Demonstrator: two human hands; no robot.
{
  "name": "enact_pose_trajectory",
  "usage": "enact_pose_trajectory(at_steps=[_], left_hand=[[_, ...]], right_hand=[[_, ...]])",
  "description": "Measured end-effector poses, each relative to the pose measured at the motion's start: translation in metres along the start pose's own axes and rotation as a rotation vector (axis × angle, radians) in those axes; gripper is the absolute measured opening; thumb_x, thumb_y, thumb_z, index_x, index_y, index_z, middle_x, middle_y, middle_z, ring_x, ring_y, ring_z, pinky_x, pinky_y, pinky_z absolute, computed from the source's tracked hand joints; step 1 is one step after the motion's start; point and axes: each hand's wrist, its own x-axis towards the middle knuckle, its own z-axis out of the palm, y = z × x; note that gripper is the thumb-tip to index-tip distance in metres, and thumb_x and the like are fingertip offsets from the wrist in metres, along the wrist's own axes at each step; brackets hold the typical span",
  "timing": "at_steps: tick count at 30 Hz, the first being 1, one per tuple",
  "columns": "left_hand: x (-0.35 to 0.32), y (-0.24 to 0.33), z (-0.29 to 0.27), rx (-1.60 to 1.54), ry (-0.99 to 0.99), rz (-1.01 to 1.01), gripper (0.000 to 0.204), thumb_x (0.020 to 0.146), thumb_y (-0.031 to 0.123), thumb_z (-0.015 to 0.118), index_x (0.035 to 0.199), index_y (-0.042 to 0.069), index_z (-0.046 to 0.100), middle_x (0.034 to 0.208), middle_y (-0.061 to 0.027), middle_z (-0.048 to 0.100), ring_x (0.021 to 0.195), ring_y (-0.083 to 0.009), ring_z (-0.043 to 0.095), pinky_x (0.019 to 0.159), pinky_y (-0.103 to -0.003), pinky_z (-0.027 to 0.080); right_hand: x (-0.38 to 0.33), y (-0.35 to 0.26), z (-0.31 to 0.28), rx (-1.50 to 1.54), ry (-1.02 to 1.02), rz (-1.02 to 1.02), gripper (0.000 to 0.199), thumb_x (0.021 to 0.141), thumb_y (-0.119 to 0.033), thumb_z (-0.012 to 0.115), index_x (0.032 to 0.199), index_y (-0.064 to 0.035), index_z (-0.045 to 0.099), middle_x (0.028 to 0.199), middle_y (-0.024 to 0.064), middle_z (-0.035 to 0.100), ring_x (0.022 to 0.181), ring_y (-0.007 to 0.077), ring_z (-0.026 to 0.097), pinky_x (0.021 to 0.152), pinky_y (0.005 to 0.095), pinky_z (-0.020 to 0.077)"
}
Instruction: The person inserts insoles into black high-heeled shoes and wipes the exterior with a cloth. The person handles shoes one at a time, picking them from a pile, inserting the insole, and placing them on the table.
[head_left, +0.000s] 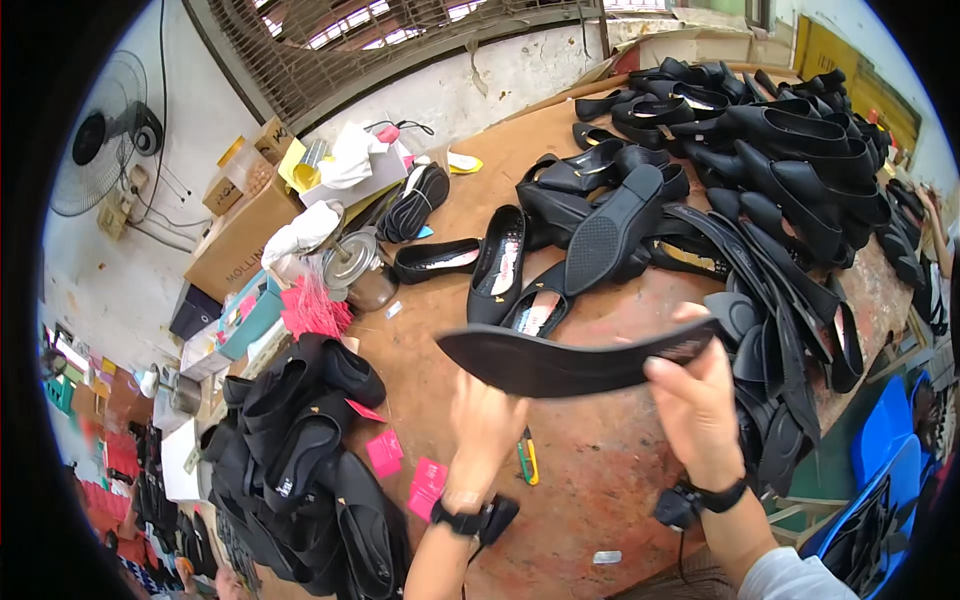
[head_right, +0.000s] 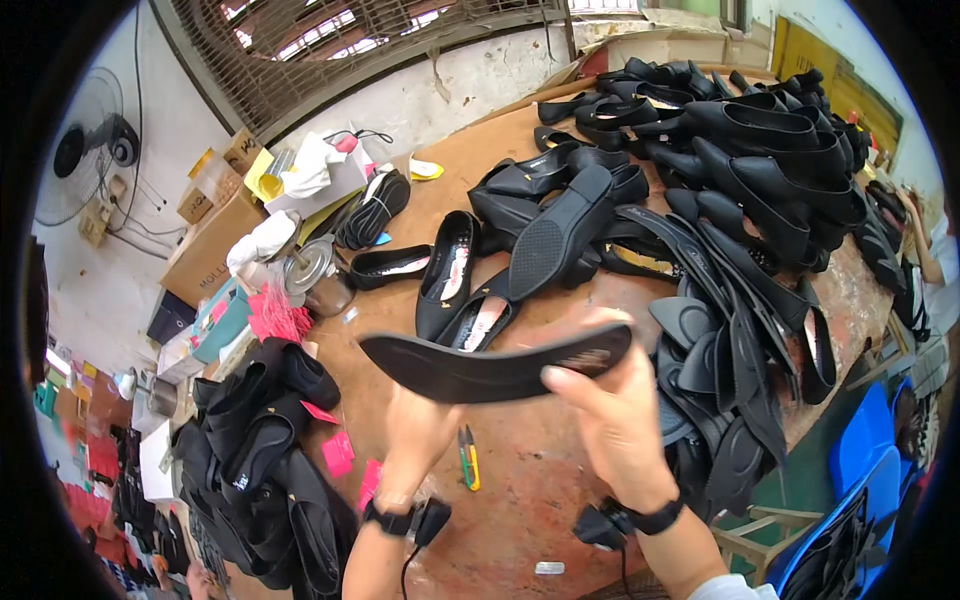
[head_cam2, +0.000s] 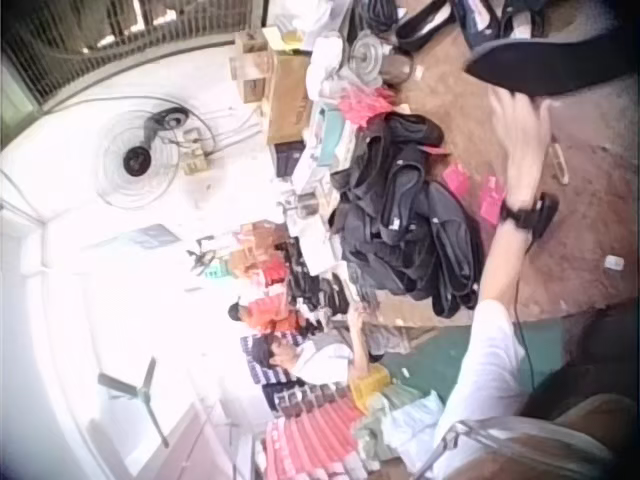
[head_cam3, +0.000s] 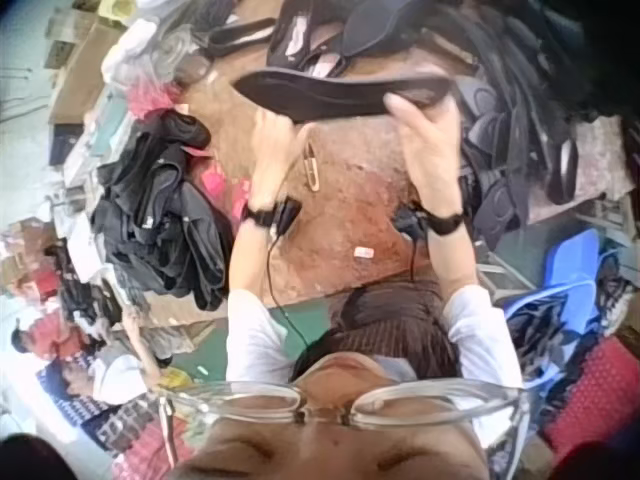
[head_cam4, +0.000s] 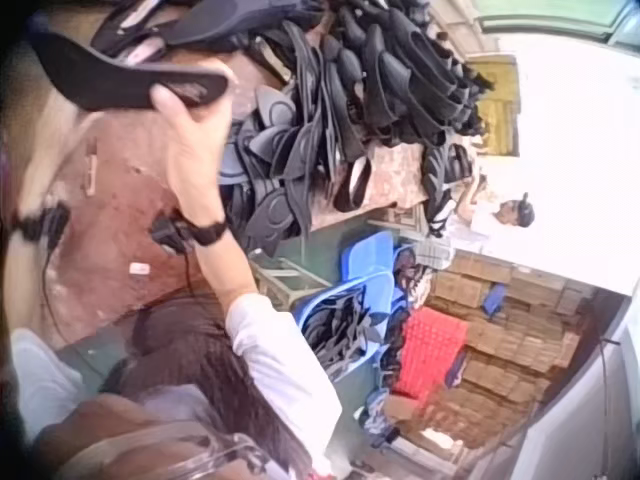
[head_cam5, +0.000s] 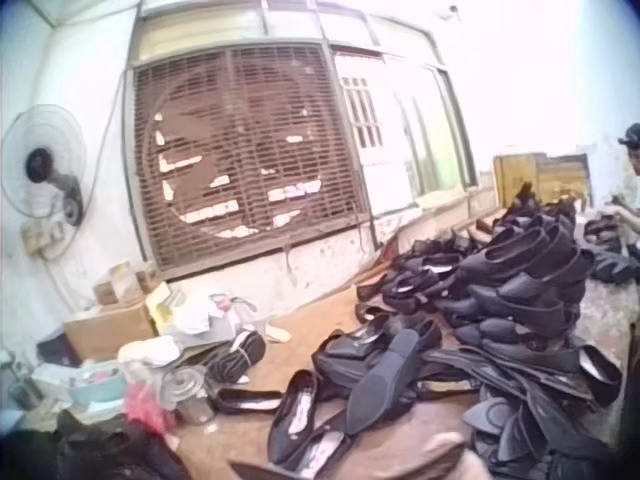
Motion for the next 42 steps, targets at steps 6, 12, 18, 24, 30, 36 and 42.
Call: enact_pose_trajectory(at_steps=[6, 12, 18, 24, 30, 36, 42], left_hand=[[0.025, 0.009, 0.040, -0.180, 0.314, -0.131, 0.015, 0.077, 0.014, 0.075, 0.089, 0.004, 0.072, 0.116, -0.0113, 0.065, 0.111, -0.0324, 0.055, 0.097, -0.041, 0.045], [-0.124, 0.097, -0.067, -0.041, 0.341, 0.053, 0.018, 0.068, 0.000, 0.077, 0.084, 0.008, 0.072, 0.103, -0.0079, 0.067, 0.109, -0.0382, 0.057, 0.091, -0.046, 0.048], [-0.303, 0.120, -0.046, -0.140, 0.083, -0.041, 0.025, 0.067, -0.001, 0.076, 0.088, 0.011, 0.076, 0.114, -0.0102, 0.065, 0.113, -0.0395, 0.056, 0.097, -0.047, 0.048], [-0.354, 0.124, -0.007, -0.163, 0.042, -0.193, 0.026, 0.069, -0.001, 0.074, 0.091, 0.013, 0.074, 0.146, -0.0246, 0.039, 0.132, -0.0463, 0.040, 0.108, -0.052, 0.037], [-0.358, 0.125, 0.004, -0.233, 0.124, -0.271, 0.044, 0.070, 0.018, 0.084, 0.108, 0.012, 0.063, 0.151, -0.0331, 0.026, 0.138, -0.0503, 0.032, 0.110, -0.056, 0.031], [-0.343, 0.127, 0.007, -0.240, 0.217, -0.328, 0.115, 0.071, 0.050, 0.085, 0.152, 0.011, 0.012, 0.154, -0.0331, 0.014, 0.134, -0.0494, 0.038, 0.104, -0.057, 0.039], [-0.350, 0.125, 0.029, -0.502, 0.394, -0.334, 0.135, 0.066, 0.054, 0.086, 0.154, 0.020, -0.011, 0.154, -0.0330, 0.011, 0.129, -0.0486, 0.042, 0.104, -0.057, 0.041]], right_hand=[[-0.074, -0.039, -0.061, 0.427, 0.117, 0.310, 0.039, 0.091, -0.016, 0.068, 0.125, -0.0122, 0.049, 0.093, 0.0006, 0.054, 0.092, 0.0170, 0.056, 0.088, 0.0404, 0.0499], [-0.100, -0.053, -0.084, 0.175, 0.107, 0.560, 0.038, 0.105, -0.034, 0.043, 0.133, -0.0091, 0.047, 0.088, 0.0045, 0.051, 0.060, 0.0110, 0.046, 0.049, 0.0243, 0.0384], [-0.124, -0.041, -0.071, -0.039, -0.003, 0.475, 0.068, 0.098, -0.054, 0.049, 0.134, 0.0045, 0.047, 0.104, 0.0080, 0.056, 0.072, 0.0098, 0.048, 0.068, 0.0284, 0.0454], [-0.125, -0.034, -0.066, -0.519, -0.234, 0.391, 0.067, 0.101, -0.051, 0.039, 0.132, 0.0073, 0.052, 0.107, 0.0103, 0.061, 0.083, 0.0142, 0.054, 0.072, 0.0286, 0.0449], [-0.126, -0.026, -0.052, -1.379, -1.078, -0.209, 0.050, 0.085, -0.025, 0.063, 0.128, 0.0009, 0.060, 0.120, 0.0170, 0.060, 0.093, 0.0278, 0.057, 0.085, 0.0385, 0.0440], [-0.178, 0.031, -0.059, -1.274, -1.390, -0.153, 0.035, 0.073, -0.019, 0.063, 0.103, -0.0035, 0.071, 0.116, 0.0103, 0.062, 0.107, 0.0254, 0.056, 0.103, 0.0436, 0.0391], [-0.203, 0.078, -0.061, -1.049, -1.412, -0.029, 0.037, 0.069, -0.017, 0.067, 0.102, -0.0022, 0.072, 0.114, 0.0104, 0.063, 0.109, 0.0249, 0.056, 0.097, 0.0373, 0.0431]])
